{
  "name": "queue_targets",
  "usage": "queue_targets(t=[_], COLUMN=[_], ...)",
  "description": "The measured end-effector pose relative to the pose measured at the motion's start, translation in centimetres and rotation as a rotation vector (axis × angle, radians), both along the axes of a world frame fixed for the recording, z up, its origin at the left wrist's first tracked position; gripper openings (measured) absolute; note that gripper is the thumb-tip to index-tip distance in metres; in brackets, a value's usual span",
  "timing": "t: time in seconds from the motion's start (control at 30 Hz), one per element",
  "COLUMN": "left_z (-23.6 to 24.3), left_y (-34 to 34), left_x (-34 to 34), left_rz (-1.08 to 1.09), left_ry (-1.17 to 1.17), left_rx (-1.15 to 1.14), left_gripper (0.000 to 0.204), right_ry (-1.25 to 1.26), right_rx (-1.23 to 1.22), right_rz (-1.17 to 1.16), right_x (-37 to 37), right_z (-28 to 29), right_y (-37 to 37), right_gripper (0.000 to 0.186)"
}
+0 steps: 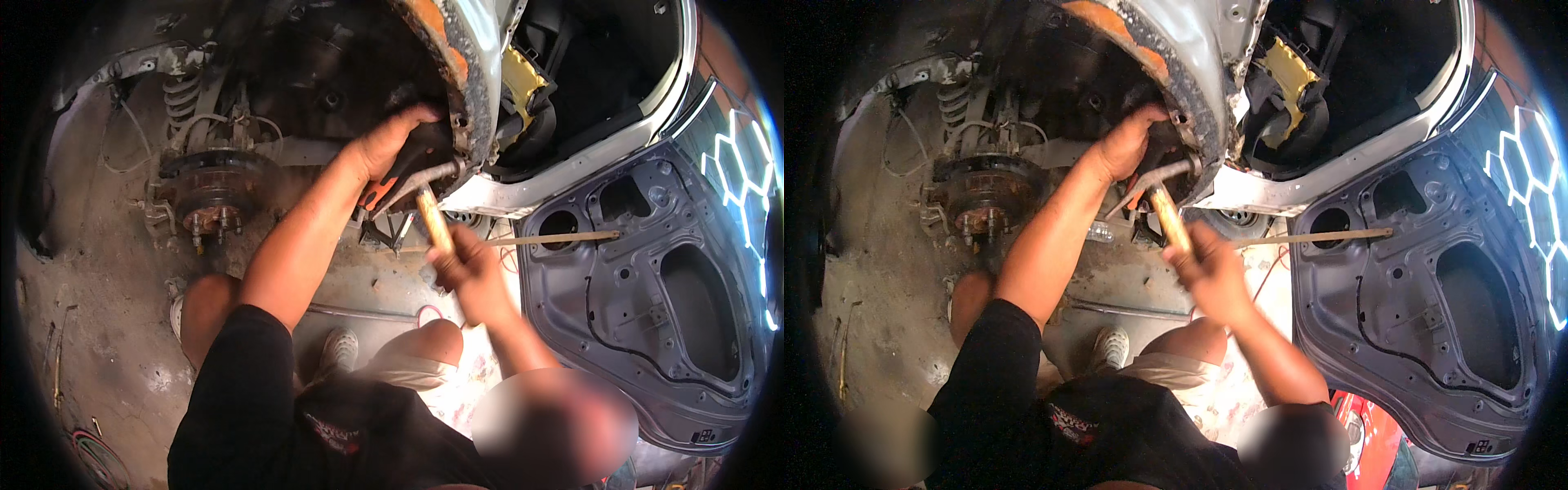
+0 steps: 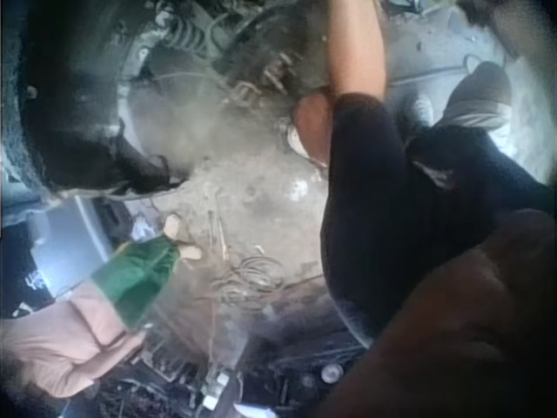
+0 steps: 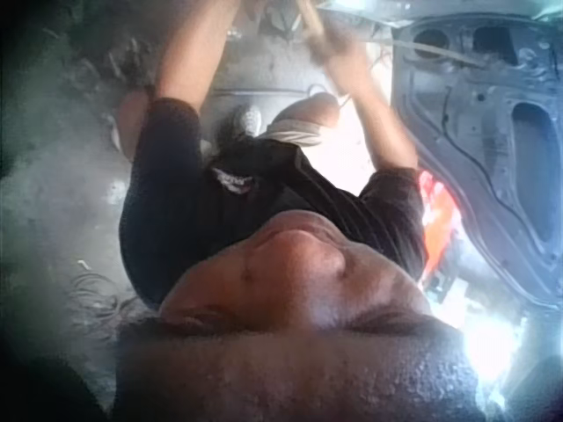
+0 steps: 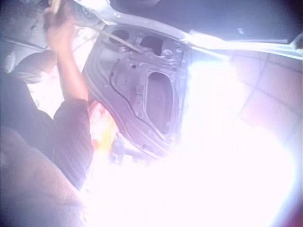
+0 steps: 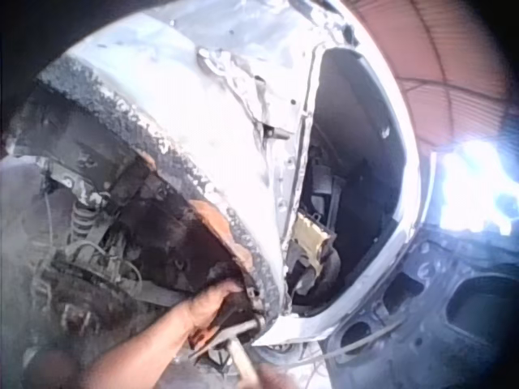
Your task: The person uses a hammer and a body file to smooth out dents and deformations on the car's front fender and wheel well area. They repeatedly strike the file against the metal surface to flatten the panel.
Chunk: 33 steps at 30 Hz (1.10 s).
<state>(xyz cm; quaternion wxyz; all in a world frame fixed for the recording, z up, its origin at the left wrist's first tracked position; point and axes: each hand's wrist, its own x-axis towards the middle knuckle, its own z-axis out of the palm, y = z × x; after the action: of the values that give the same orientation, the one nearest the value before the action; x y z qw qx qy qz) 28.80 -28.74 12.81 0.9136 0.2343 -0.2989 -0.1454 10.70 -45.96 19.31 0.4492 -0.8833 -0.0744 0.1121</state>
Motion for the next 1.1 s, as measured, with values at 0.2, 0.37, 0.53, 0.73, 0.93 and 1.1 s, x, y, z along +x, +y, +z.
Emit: queue_targets(t=[0.2, 0.37, 0.53, 0.73, 0.93, 1.1], left_z=[-0.1, -0.8, 0.2, 0.3, 1.0, 0.8], left_y=[0.9, 0.5, 0.8, 1.2, 1.7, 1.5], left_x=[2.2, 2.9, 1.7, 1.7, 1.3, 1.4], left_rz=[0.157, 0.118, 0.098, 0.173, 0.109, 0.091], left_ry=[-0.142, -0.165, -0.142, -0.135, -0.186, -0.165], left_rx=[0.016, -0.013, -0.046, -0.002, -0.035, -0.066], left_gripper=[0.032, 0.033, 0.036, 0.038, 0.038, 0.040], right_ry=[-0.074, -0.091, -0.049, -0.043, 0.012, 0.054], right_rx=[-0.053, -0.209, -0.143, -0.024, -0.231, -0.094], right_rz=[0.050, 0.273, 0.190, 0.072, 0.544, 0.017], right_x=[1.6, 0.2, -0.3, 2.1, 0.0, 0.2], right_z=[1.5, 0.3, 0.2, 1.5, -1.4, -3.1], right_y=[-0.5, -0.2, 0.0, -0.8, -0.4, 0.9], right_gripper=[0.015, 0.018, 0.020, 0.018, 0.016, 0.016])
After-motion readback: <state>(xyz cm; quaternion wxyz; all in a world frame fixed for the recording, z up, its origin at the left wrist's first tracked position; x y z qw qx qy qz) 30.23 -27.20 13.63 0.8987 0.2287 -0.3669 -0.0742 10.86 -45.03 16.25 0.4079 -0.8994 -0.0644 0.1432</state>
